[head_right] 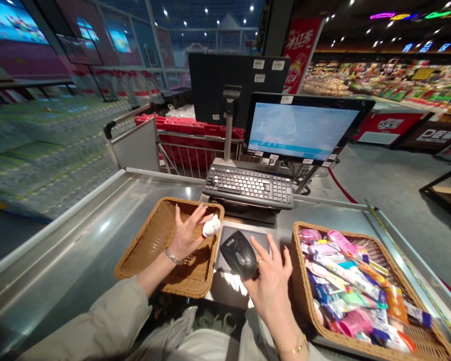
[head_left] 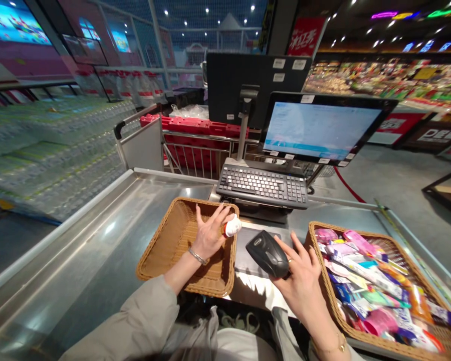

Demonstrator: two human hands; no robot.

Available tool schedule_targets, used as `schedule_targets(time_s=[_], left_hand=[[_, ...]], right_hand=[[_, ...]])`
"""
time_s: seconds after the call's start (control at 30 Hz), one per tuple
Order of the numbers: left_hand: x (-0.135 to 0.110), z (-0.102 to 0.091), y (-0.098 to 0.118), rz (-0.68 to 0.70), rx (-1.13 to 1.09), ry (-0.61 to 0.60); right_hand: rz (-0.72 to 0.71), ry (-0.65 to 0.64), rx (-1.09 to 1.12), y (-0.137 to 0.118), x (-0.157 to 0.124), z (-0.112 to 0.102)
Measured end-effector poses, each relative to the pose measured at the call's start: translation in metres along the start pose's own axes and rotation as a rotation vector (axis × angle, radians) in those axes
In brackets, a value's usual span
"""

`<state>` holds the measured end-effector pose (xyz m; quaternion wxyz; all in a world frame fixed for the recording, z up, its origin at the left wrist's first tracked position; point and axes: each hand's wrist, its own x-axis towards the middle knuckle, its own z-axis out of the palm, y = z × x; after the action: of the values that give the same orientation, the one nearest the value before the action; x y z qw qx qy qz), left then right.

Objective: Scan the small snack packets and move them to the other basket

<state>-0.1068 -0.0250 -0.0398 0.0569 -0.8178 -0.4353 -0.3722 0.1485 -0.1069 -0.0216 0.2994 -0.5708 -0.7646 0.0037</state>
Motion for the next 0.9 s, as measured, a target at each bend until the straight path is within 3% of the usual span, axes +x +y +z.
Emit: schedule_targets(time_s=[0.9], left_hand=[[0.020, 0.011, 0.018, 0.020, -0.098, -0.019]], right_hand=[[0.027, 0.018, -0.039, 0.002, -0.016, -0.017]])
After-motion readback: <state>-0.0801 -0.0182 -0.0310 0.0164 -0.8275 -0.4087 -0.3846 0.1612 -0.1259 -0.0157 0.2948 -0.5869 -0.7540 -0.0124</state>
